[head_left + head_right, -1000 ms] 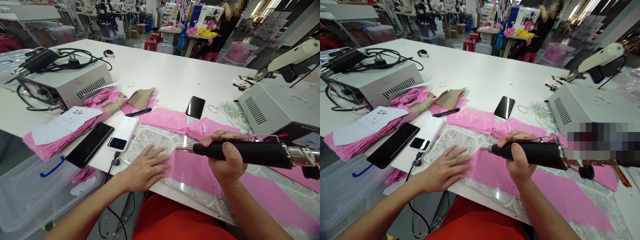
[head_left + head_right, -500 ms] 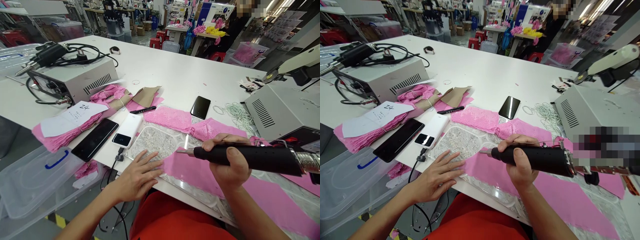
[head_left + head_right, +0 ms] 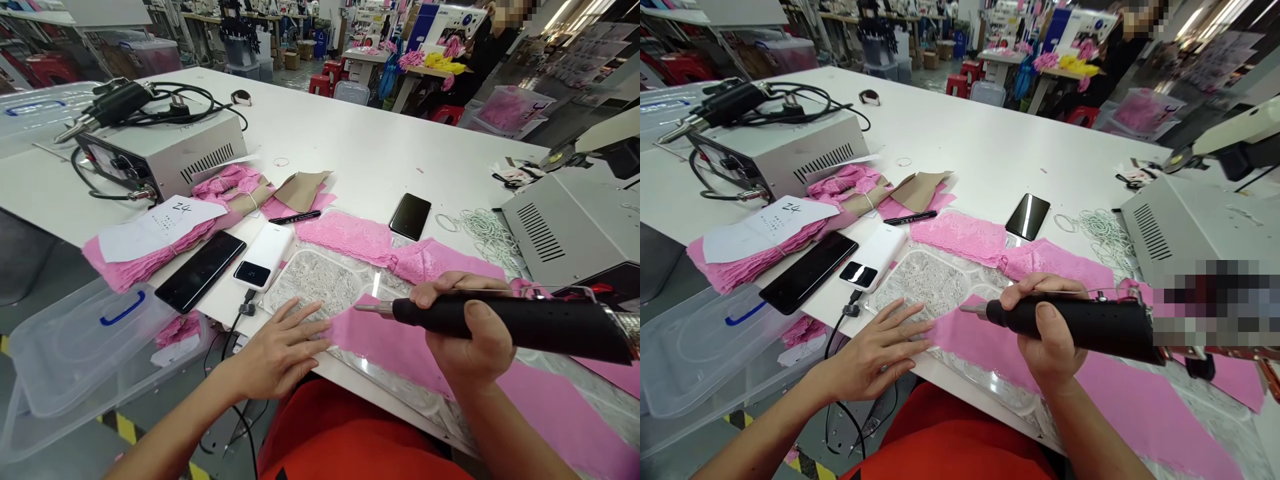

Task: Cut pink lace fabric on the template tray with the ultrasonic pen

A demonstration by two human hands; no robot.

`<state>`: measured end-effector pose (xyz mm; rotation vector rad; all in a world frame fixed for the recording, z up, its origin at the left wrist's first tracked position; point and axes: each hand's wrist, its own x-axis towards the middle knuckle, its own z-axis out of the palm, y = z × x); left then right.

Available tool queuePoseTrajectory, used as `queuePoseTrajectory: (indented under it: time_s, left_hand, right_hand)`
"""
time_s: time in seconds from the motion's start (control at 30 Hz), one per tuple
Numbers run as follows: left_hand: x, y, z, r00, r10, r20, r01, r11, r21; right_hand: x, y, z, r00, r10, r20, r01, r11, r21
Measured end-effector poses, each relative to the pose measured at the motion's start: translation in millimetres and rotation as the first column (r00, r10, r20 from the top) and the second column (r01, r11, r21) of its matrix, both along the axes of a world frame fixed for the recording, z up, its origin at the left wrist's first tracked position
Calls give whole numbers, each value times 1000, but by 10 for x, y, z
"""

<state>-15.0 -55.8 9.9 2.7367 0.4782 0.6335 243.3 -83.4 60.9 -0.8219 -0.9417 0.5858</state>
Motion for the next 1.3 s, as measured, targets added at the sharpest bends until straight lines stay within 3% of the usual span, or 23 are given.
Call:
queuePoseTrajectory:
  time_s: [0.2, 0.43, 0.73, 1.3]
  left_hand:
    - [-45, -44, -10, 1000, 9, -13, -9, 1000, 4]
    - [-53, -55, -21, 1000, 12, -1, -12, 1000, -6]
    - [-84, -87, -17, 1000, -7, -6, 7, 1000, 1]
    - [-95, -65, -41, 1000, -15, 14, 15, 1000, 6]
  right_hand:
    - [-90, -34, 11, 998, 61, 2, -61, 998, -14]
    - [-90, -38, -2, 999, 45, 16, -45, 998, -35]
    - [-295, -77, 22, 977, 208, -38, -209, 978, -27]
    - [-387, -45, -19, 974, 227, 12, -227, 974, 5]
